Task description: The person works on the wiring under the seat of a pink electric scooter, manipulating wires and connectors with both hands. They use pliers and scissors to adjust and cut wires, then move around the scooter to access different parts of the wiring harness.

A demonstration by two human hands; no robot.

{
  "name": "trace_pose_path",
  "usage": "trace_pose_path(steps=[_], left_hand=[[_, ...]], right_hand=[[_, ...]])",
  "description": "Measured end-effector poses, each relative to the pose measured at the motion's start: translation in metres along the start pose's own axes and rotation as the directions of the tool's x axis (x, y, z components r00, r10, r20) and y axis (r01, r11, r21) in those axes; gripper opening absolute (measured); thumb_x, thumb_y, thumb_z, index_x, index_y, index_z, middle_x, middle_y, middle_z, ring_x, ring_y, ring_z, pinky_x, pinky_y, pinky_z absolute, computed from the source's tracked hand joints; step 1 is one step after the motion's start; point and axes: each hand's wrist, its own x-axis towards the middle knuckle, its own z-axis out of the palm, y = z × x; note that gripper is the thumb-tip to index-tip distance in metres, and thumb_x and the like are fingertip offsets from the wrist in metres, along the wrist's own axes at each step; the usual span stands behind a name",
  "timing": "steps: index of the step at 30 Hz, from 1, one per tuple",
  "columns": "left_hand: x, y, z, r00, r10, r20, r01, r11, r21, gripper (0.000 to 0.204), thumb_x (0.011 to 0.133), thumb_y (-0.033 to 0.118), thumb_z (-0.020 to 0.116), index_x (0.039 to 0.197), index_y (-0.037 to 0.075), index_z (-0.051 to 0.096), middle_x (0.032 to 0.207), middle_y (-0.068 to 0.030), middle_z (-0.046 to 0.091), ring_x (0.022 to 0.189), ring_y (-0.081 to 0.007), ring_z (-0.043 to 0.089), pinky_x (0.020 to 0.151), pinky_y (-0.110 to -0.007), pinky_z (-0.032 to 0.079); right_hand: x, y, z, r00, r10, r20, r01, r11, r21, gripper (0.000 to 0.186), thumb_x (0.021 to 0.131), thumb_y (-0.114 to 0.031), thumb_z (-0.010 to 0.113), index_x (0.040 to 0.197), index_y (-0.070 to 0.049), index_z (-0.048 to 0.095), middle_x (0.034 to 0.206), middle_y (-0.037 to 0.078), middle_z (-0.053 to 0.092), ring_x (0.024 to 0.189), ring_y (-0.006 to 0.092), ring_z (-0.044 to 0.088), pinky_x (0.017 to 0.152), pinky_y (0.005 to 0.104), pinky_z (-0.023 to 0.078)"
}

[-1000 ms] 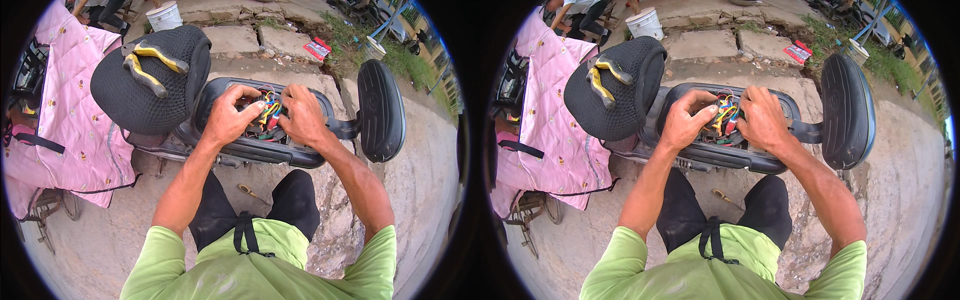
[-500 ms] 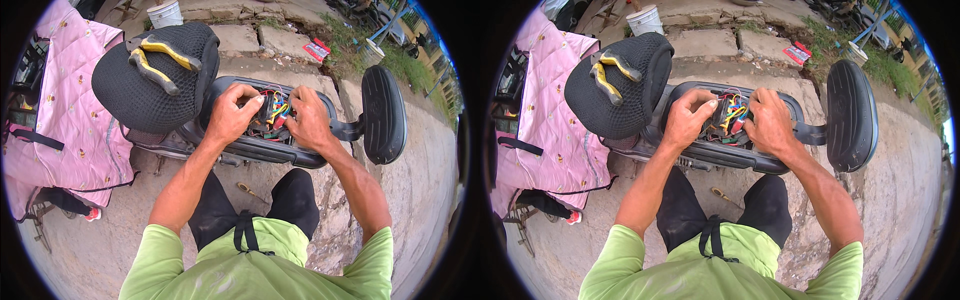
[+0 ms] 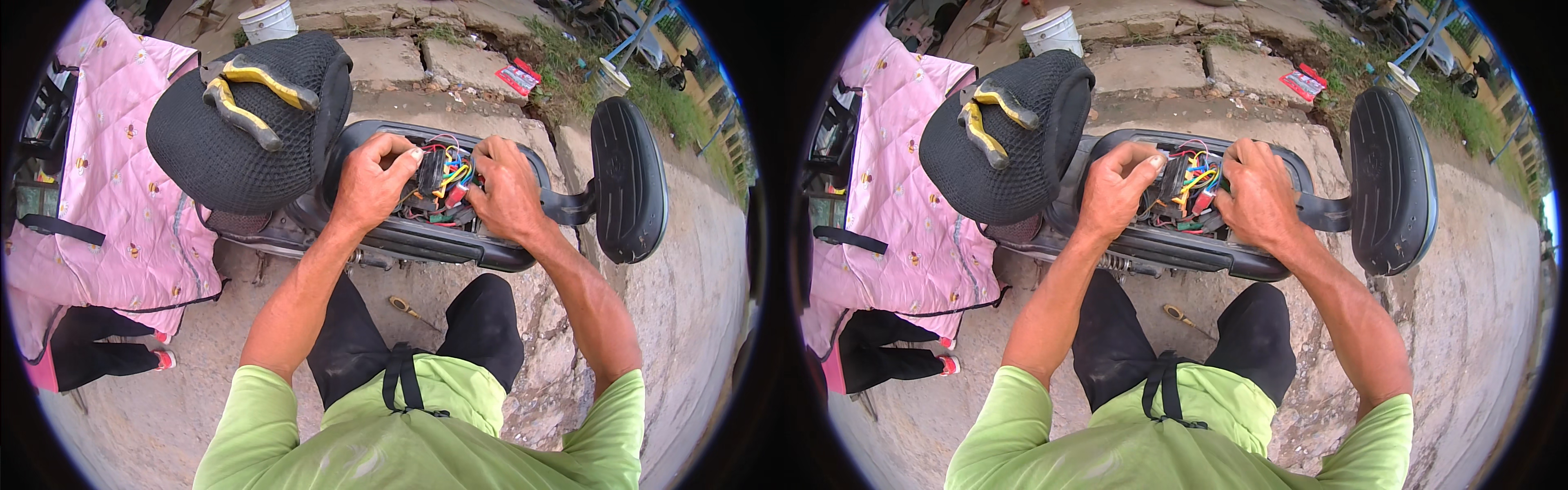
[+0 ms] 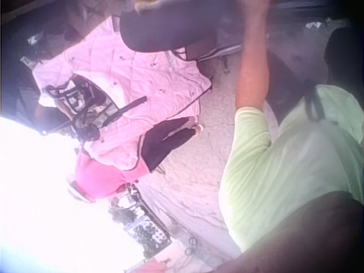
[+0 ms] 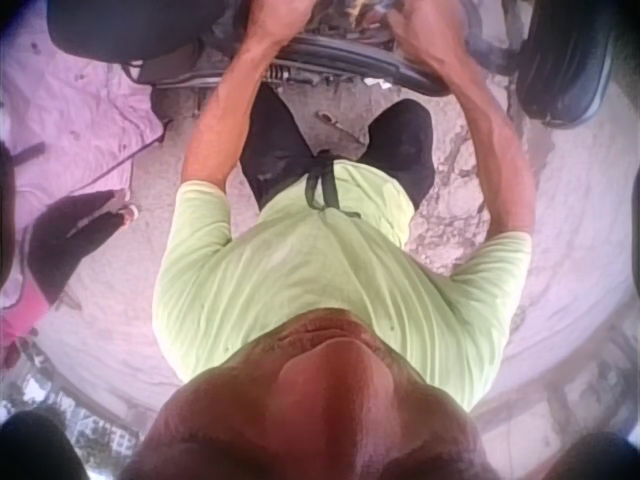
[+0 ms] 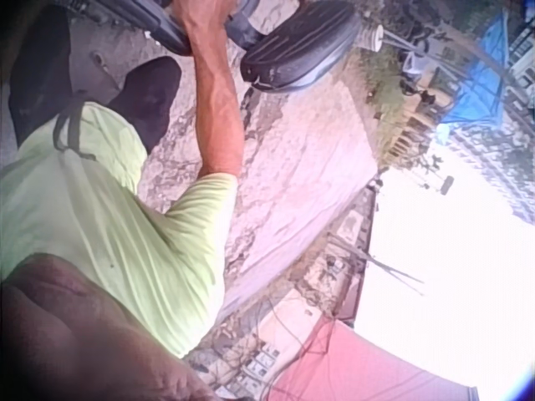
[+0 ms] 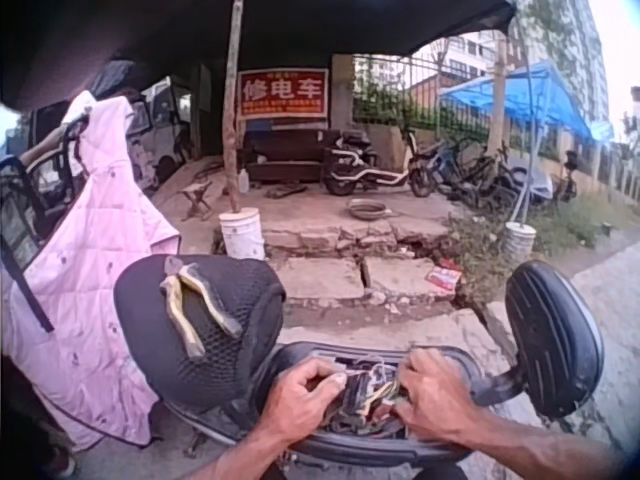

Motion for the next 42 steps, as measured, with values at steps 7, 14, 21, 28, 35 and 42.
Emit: trace_pose_path(steps=[7, 14, 21, 28, 35, 42], left_hand=[[0.003, -0.001, 0.006, 0.999, -0.045, 0.02, 0.046, 0.999, -0.01, 0.021, 0.098, 0.015, 0.066, 0.106, -0.004, 0.07, 0.095, -0.0033, 0.072, 0.089, -0.0081, 0.062, 0.085, -0.027, 0.05], [-0.004, 0.012, 0.009, 0.996, -0.077, 0.035, 0.075, 0.995, 0.062, 0.023, 0.097, 0.017, 0.067, 0.108, -0.003, 0.069, 0.098, -0.0063, 0.073, 0.089, -0.0111, 0.065, 0.086, -0.028, 0.052], [-0.036, 0.026, 0.012, 0.957, 0.203, 0.21, -0.28, 0.841, 0.463, 0.051, 0.086, 0.025, 0.076, 0.127, -0.002, 0.063, 0.119, -0.0211, 0.067, 0.116, -0.0371, 0.064, 0.103, -0.044, 0.048], [-0.06, 0.024, 0.026, 0.878, 0.463, 0.123, -0.467, 0.771, 0.434, 0.067, 0.066, 0.011, 0.089, 0.127, 0.003, 0.064, 0.125, -0.0162, 0.065, 0.12, -0.0382, 0.06, 0.104, -0.048, 0.049], [-0.06, 0.021, 0.034, 0.88, 0.476, -0.019, -0.433, 0.816, 0.384, 0.062, 0.067, 0.009, 0.088, 0.124, 0.005, 0.065, 0.121, -0.0148, 0.065, 0.115, -0.0351, 0.062, 0.097, -0.047, 0.05], [-0.042, 0.022, 0.023, 0.933, 0.352, -0.072, -0.318, 0.902, 0.292, 0.05, 0.078, 0.01, 0.082, 0.123, 0.0, 0.063, 0.114, -0.0176, 0.064, 0.106, -0.0354, 0.062, 0.093, -0.043, 0.051]], right_hand=[[0.021, 0.01, -0.006, 0.99, -0.096, 0.101, 0.087, 0.992, 0.092, 0.026, 0.074, -0.01, 0.073, 0.094, 0.007, 0.07, 0.107, 0.016, 0.061, 0.104, 0.0374, 0.058, 0.093, 0.0453, 0.049], [0.008, 0.022, -0.001, 0.999, -0.047, 0.014, 0.045, 0.994, 0.104, 0.028, 0.07, -0.015, 0.076, 0.092, 0.003, 0.074, 0.104, 0.01, 0.062, 0.105, 0.0301, 0.057, 0.094, 0.0409, 0.049], [0.009, 0.021, 0.0, 0.995, -0.098, 0.015, 0.097, 0.993, 0.068, 0.024, 0.064, -0.011, 0.077, 0.085, 0.001, 0.076, 0.105, 0.007, 0.064, 0.106, 0.0284, 0.057, 0.094, 0.0392, 0.048], [0.016, 0.008, -0.005, 0.984, -0.18, 0.018, 0.176, 0.976, 0.125, 0.03, 0.068, 0.0, 0.071, 0.097, -0.001, 0.069, 0.108, 0.009, 0.065, 0.108, 0.0314, 0.056, 0.091, 0.0412, 0.043], [0.017, 0.002, -0.002, 0.971, -0.237, -0.025, 0.238, 0.957, 0.163, 0.028, 0.068, 0.002, 0.07, 0.095, 0.0, 0.062, 0.108, 0.011, 0.064, 0.106, 0.0349, 0.058, 0.089, 0.0443, 0.046], [0.014, 0.006, -0.005, 0.983, -0.18, -0.024, 0.181, 0.967, 0.177, 0.03, 0.069, -0.003, 0.076, 0.095, 0.001, 0.061, 0.118, 0.016, 0.064, 0.109, 0.0378, 0.062, 0.09, 0.044, 0.052]])
